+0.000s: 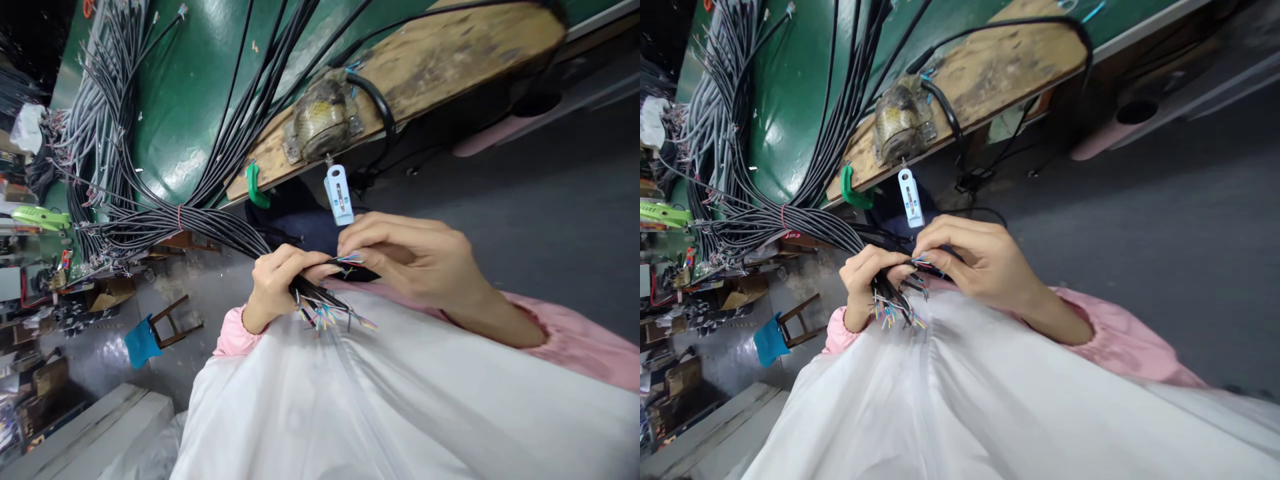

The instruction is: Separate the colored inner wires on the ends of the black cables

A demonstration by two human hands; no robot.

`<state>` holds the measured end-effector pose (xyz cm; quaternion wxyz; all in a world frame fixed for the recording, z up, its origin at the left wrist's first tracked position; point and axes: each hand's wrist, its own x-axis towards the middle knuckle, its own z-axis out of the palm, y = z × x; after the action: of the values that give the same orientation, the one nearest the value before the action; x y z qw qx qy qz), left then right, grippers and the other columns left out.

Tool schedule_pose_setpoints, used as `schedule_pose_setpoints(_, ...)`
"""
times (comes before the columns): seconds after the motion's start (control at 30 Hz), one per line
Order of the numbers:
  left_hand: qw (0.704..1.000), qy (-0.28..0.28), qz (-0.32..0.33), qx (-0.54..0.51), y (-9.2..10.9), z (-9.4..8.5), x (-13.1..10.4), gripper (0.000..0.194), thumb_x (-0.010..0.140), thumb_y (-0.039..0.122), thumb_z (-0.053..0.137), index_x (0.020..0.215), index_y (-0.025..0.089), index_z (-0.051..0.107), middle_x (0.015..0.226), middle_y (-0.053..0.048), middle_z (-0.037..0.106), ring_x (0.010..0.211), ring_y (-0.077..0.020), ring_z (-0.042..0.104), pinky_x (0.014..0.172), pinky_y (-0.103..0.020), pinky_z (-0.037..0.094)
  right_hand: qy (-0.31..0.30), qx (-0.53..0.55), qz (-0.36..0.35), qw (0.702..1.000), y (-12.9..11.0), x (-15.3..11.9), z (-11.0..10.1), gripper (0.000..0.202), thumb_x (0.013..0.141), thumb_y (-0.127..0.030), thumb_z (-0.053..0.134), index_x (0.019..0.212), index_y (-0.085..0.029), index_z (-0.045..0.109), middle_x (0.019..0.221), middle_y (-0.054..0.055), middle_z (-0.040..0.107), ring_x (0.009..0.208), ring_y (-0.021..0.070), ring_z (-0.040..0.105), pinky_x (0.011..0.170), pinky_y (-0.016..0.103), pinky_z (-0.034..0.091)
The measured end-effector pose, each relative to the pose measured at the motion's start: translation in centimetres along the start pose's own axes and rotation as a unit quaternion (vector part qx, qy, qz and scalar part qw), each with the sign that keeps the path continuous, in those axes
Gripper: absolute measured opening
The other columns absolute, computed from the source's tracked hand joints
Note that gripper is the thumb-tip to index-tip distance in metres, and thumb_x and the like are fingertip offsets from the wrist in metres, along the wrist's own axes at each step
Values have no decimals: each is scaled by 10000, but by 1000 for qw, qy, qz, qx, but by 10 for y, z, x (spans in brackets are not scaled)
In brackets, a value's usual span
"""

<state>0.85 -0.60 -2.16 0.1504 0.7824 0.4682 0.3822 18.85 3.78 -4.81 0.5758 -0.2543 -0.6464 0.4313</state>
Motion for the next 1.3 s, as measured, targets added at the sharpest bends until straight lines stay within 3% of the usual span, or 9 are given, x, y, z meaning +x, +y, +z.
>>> schedule_pose_setpoints(0.2, 997, 47, 56, -5, 9, 5, 14, 229, 1048, 304, 555, 1059, 160, 734, 815, 2, 756, 673, -78, 690, 631, -177, 546, 59, -56, 57, 995, -12, -6, 12, 185, 1004, -292, 599, 833, -240, 648, 770, 38, 702, 696, 159, 680, 606, 279, 544)
schedule_pose_setpoints(0.33, 999, -22, 37, -2, 10, -3, 13, 234, 1055, 305, 546, 1070, 194, 752, 793, 22, 698, 647, -62, 641, 613, -169, 507, 34, -74, 34, 996, -13, -3, 15, 265, 1043, -344, 532, 810, -249, 613, 733, 27, 680, 657, 160, 661, 555, 297, 518)
schedule_pose_setpoints(0.53, 985, -144, 89, -23, -1, -17, 9, 348, 1083, 311, 460, 1033, 180, 779, 828, -18, 687, 618, -56, 587, 581, -190, 442, 13, -200, -77, 977, -7, 0, -4, 224, 1001, -181, 552, 840, -302, 652, 770, 12, 730, 684, 168, 660, 620, 339, 514)
schedule_pose_setpoints(0.67, 988, -123, 90, -2, -1, -19, 6, 372, 1095, 317, 440, 1034, 201, 789, 841, -3, 662, 633, -37, 574, 603, -179, 425, 71, -203, -55, 975, -6, -3, -10, 228, 995, -177, 575, 920, -331, 726, 815, 29, 747, 727, 176, 684, 660, 349, 551)
schedule_pose_setpoints(0.83, 989, -122, 89, -10, 0, -18, 7, 360, 1089, 334, 456, 992, 244, 791, 847, 9, 665, 629, -42, 589, 600, -182, 444, -52, -123, -77, 988, -6, -6, -4, 232, 1035, -208, 529, 1038, -339, 720, 887, 19, 755, 755, 171, 693, 648, 345, 553)
schedule_pose_setpoints(1.0, 997, -34, 61, -38, 3, -10, 11, 195, 1041, 302, 565, 983, 200, 720, 750, 38, 709, 589, -60, 633, 576, -167, 487, -58, -171, -89, 980, -11, -2, -7, 260, 957, -99, 594, 948, -339, 692, 834, -3, 750, 752, 182, 666, 642, 370, 502)
schedule_pose_setpoints(1.13, 999, -25, 14, -30, 8, -8, 14, 189, 972, 336, 675, 888, 174, 722, 710, 16, 740, 547, -73, 627, 527, -183, 483, -97, -184, -109, 972, -9, 5, -20, 240, 947, -138, 623, 913, -365, 695, 797, -33, 763, 740, 183, 667, 631, 382, 455)
schedule_pose_setpoints(1.2, 999, -24, 1, -47, 10, -7, 15, 248, 954, 376, 695, 814, 173, 725, 661, 18, 720, 496, -62, 591, 492, -185, 460, -96, -140, -79, 982, -3, 8, -24, 194, 978, -219, 613, 888, -359, 713, 787, -17, 757, 725, 179, 667, 625, 373, 467)
schedule_pose_setpoints(1.3, 998, 3, -24, -64, 10, -3, 16, 294, 936, 416, 710, 765, 177, 731, 601, 30, 694, 453, -55, 572, 469, -185, 451, -23, -65, 59, 996, 9, 15, -24, 252, 1000, -418, 614, 813, -295, 730, 779, 32, 740, 709, 169, 661, 625, 347, 487)
